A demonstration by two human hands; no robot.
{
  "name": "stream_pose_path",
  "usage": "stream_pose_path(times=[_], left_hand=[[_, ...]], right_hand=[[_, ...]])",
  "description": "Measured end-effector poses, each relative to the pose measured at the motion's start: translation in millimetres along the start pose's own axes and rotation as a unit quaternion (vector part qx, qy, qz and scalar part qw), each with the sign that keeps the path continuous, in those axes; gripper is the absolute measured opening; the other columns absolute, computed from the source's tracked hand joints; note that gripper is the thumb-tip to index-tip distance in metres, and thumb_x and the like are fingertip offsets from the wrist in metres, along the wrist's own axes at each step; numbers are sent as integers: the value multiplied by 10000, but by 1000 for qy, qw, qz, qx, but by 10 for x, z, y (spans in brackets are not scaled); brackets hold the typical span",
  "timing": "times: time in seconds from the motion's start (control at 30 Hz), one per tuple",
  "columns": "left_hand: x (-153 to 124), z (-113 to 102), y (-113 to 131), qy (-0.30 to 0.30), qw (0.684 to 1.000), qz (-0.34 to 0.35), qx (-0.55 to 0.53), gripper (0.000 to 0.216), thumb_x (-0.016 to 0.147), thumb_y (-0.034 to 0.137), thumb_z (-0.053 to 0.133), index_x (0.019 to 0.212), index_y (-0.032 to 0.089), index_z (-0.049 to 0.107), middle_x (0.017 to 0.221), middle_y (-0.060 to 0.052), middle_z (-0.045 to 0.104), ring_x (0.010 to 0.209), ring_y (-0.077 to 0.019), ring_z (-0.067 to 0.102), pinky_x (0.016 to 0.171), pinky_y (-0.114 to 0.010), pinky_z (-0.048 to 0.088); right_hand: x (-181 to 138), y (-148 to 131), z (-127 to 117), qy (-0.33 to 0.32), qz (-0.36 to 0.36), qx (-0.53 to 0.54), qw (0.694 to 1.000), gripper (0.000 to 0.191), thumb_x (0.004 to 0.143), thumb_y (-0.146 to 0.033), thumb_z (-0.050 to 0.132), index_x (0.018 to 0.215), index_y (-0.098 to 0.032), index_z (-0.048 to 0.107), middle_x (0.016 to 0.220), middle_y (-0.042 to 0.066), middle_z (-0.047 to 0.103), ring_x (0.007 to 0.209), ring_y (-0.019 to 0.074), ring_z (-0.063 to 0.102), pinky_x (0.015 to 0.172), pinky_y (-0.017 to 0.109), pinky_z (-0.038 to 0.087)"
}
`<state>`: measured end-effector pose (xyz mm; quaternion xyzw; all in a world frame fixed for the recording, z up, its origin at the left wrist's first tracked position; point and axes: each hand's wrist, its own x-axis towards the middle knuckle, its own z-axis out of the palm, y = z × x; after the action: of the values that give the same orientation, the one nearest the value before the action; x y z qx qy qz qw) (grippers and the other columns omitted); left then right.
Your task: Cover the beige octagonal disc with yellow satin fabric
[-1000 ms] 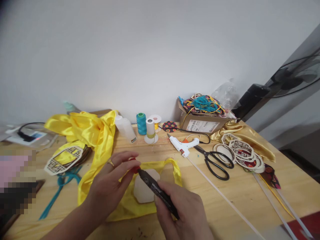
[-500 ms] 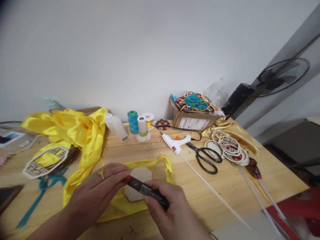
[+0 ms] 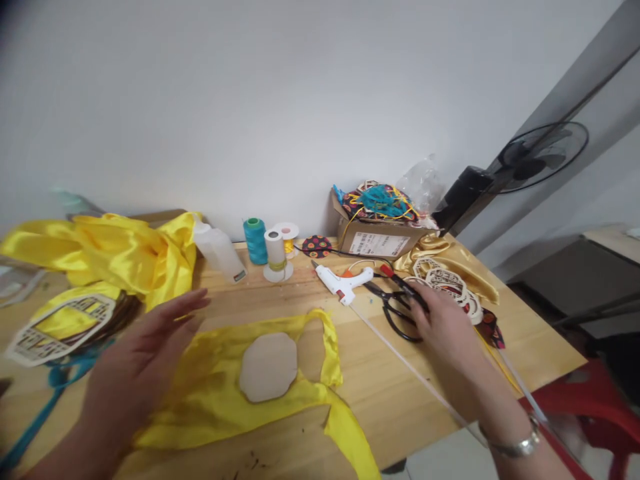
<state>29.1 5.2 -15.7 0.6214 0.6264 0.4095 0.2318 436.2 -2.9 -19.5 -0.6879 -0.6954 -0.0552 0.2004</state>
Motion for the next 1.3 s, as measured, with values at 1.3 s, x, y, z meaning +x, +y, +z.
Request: stream_pose_path(times=[1.3], left_hand=[[-41, 35, -52, -91, 864, 205, 452, 617, 803, 507, 529, 1173, 16, 580, 1240, -214, 598, 1297, -406, 334, 1031, -568, 255]], right_hand=[[69, -1799, 351, -330, -292, 169, 882, 75, 846, -168, 588, 779, -181, 557, 836, -14, 598, 732, 125, 550, 637, 237, 370]])
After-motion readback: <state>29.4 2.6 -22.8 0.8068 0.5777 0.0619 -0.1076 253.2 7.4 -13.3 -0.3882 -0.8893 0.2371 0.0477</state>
